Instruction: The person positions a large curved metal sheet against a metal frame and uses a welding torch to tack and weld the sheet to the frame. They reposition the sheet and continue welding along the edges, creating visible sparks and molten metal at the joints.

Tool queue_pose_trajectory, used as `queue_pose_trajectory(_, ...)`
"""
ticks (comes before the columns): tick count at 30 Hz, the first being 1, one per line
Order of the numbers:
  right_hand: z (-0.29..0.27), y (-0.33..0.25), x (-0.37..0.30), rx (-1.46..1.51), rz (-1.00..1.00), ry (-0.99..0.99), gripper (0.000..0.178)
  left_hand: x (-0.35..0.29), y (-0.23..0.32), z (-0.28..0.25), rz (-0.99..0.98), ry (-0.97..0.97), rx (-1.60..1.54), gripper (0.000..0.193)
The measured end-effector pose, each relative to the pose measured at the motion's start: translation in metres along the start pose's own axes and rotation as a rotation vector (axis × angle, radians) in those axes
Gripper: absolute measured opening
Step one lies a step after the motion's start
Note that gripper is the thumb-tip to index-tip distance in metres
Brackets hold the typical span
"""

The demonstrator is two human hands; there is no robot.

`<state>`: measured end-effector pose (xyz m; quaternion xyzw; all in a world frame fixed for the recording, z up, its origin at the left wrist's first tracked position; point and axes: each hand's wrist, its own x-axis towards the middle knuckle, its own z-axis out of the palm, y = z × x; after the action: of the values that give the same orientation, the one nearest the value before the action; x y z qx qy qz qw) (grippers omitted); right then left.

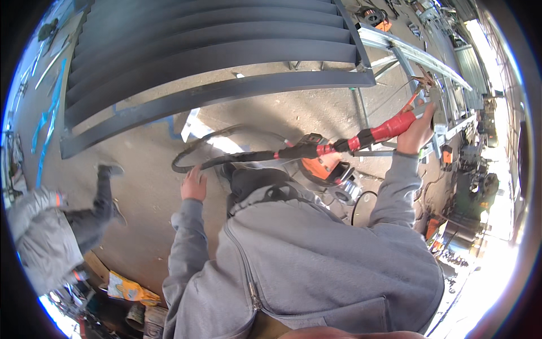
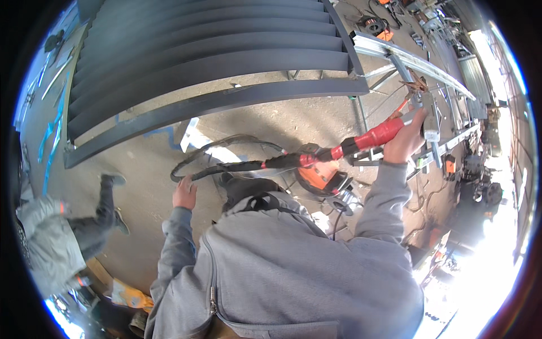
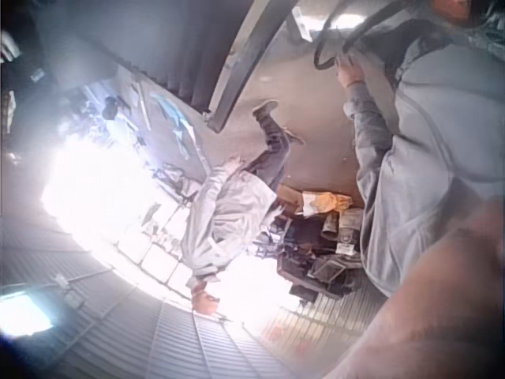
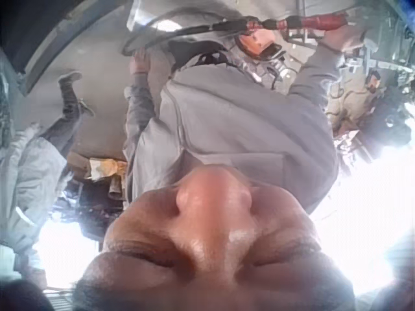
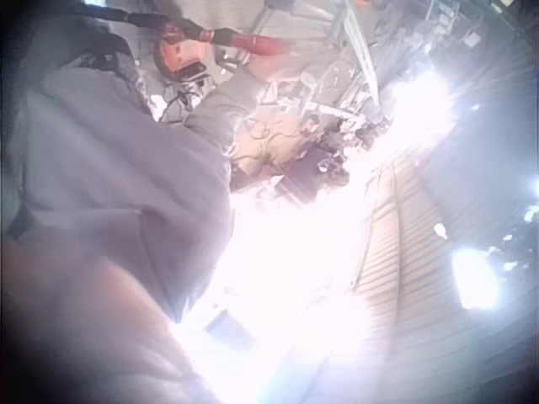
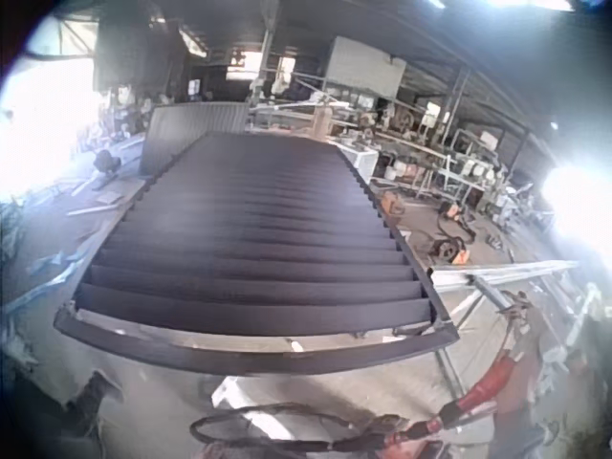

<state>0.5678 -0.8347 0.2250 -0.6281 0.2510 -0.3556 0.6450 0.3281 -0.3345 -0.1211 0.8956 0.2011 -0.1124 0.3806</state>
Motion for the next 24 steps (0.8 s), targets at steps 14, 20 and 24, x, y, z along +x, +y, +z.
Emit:
queue_pose_trajectory(14,0.1,-0.02,-0.265,-0.132,-0.001,-0.403,0.06,-0.018,-0.235,-0.172,-0.195,0.205,-0.148,0.038)
queue_pose_trajectory(20,0.165,-0.021,-0.357,-0.083,-0.12,-0.625,0.074,-0.033,-0.298,-0.227,-0.257,0.327,-0.238,0.039)
queue_pose_trajectory(24,0.233,-0.016,-0.42,0.02,-0.065,-1.072,0.084,-0.065,-0.346,-0.254,-0.33,0.353,-0.399,0.04)
